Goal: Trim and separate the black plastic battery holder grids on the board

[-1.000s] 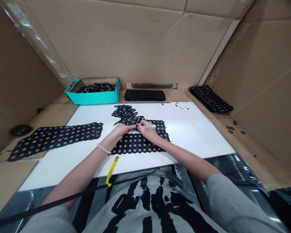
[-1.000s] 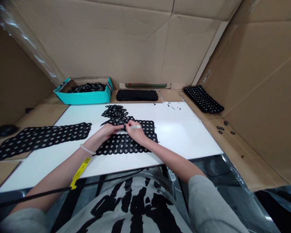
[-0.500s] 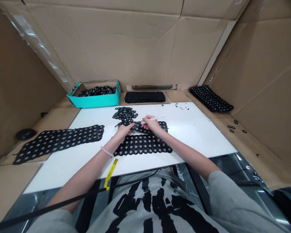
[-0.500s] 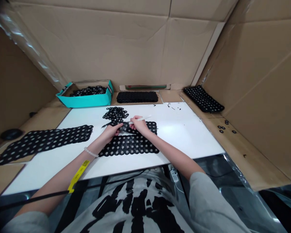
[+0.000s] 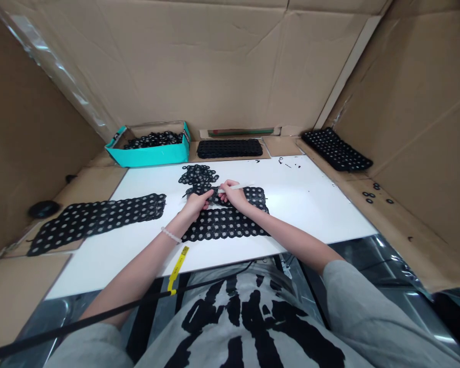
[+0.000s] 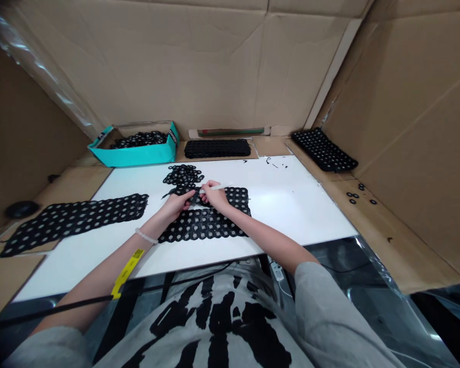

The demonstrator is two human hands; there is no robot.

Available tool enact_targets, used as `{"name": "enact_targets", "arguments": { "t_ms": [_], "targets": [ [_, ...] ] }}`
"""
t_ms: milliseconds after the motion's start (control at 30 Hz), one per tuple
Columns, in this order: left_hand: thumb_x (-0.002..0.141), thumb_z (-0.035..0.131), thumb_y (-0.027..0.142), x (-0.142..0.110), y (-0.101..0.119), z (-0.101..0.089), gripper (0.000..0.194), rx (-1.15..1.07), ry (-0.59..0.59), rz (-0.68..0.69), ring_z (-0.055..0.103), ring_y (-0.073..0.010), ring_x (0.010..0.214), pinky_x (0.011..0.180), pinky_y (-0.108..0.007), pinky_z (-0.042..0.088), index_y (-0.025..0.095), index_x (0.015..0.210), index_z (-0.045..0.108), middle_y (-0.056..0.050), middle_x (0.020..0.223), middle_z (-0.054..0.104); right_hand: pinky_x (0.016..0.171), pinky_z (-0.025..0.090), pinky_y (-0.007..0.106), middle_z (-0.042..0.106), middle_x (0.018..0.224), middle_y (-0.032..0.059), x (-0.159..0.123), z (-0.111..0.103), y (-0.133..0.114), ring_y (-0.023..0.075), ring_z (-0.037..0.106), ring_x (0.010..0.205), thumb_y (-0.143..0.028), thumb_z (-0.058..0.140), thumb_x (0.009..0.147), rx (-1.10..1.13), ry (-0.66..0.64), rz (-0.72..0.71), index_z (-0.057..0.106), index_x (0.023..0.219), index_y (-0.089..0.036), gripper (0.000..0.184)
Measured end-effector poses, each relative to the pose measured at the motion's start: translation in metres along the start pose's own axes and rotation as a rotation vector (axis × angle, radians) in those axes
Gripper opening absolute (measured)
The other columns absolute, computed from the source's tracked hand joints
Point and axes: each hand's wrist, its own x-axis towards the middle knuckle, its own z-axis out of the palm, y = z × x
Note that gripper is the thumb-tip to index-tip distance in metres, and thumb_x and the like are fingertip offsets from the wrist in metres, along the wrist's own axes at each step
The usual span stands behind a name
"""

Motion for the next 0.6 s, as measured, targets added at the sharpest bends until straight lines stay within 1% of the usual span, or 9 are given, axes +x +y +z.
{"name": "enact_targets", "arguments": {
  "t_ms": [100,233,300,367,400,467,533,600],
  "targets": [
    [0.069,0.077,0.026,0.0,-0.001,0.001,0.039,-0.022,0.015,-0.013,0.032,-0.0047,0.04,0.042,-0.021,0.022,0.016,0.049,0.045,0.004,0.045,0.042,0.043,0.04,0.016,0.06,0.057,-0.0024,-0.001,0.001,0.0,0.0075,0.055,0.046,-0.02,0.049,0.088,-0.053,-0.017,-0.023,0.05,0.066,-0.018,0.022],
    [0.065,0.08,0.021,0.004,-0.002,0.0,0.036,-0.072,0.02,-0.032,0.031,-0.0038,0.04,0.041,-0.02,0.02,0.015,0.052,0.047,0.004,0.046,0.043,0.044,0.04,0.016,0.059,0.06,-0.0038,-0.005,0.003,0.001,0.0079,0.056,0.049,-0.022,0.049,0.088,-0.24,-0.021,-0.093,0.049,0.069,-0.019,0.02],
    [0.067,0.078,0.02,0.007,0.0,-0.002,0.033,-0.095,-0.002,-0.058,0.031,-0.0036,0.041,0.041,-0.019,0.019,0.015,0.054,0.049,0.005,0.047,0.042,0.046,0.04,0.017,0.059,0.059,-0.0041,-0.007,0.004,0.001,0.0084,0.056,0.05,-0.024,0.048,0.089,-0.32,-0.015,-0.128,0.048,0.069,-0.02,0.02],
    [0.071,0.075,0.021,0.009,0.003,-0.007,0.03,-0.084,-0.065,-0.092,0.03,-0.0037,0.04,0.041,-0.019,0.018,0.015,0.055,0.05,0.005,0.047,0.041,0.048,0.041,0.017,0.059,0.06,-0.0038,-0.008,0.005,0.002,0.0089,0.057,0.053,-0.026,0.047,0.09,-0.374,-0.006,-0.172,0.049,0.07,-0.02,0.021],
    [0.072,0.074,0.024,0.01,0.005,-0.011,0.031,-0.042,-0.102,-0.103,0.029,-0.004,0.04,0.041,-0.02,0.017,0.016,0.055,0.05,0.005,0.046,0.04,0.049,0.041,0.017,0.06,0.061,-0.0036,-0.008,0.005,0.002,0.009,0.057,0.054,-0.027,0.048,0.09,-0.389,-0.002,-0.184,0.049,0.07,-0.02,0.021],
    [0.071,0.077,0.031,0.013,0.009,-0.02,0.04,0.124,-0.148,-0.108,0.027,-0.0052,0.039,0.042,-0.022,0.017,0.018,0.049,0.046,0.005,0.043,0.037,0.05,0.042,0.017,0.061,0.061,-0.0035,-0.008,0.004,0.0,0.0086,0.057,0.054,-0.026,0.049,0.089,-0.374,-0.002,-0.172,0.05,0.07,-0.019,0.02],
    [0.064,0.082,0.038,0.015,0.012,-0.028,0.047,0.3,-0.152,-0.1,0.029,-0.0072,0.04,0.042,-0.024,0.018,0.02,0.044,0.043,0.004,0.041,0.038,0.047,0.041,0.016,0.06,0.058,-0.0037,-0.009,0.003,-0.003,0.0075,0.056,0.05,-0.023,0.05,0.088,-0.295,-0.017,-0.113,0.05,0.067,-0.019,0.021],
    [0.055,0.087,0.038,0.017,0.014,-0.035,0.045,0.36,-0.15,-0.09,0.035,-0.0096,0.042,0.044,-0.025,0.022,0.02,0.044,0.047,0.003,0.042,0.042,0.042,0.039,0.015,0.06,0.056,-0.0035,-0.012,0.002,-0.006,0.0067,0.054,0.045,-0.02,0.051,0.087,-0.19,-0.033,-0.046,0.049,0.065,-0.018,0.023]
  ]
}}
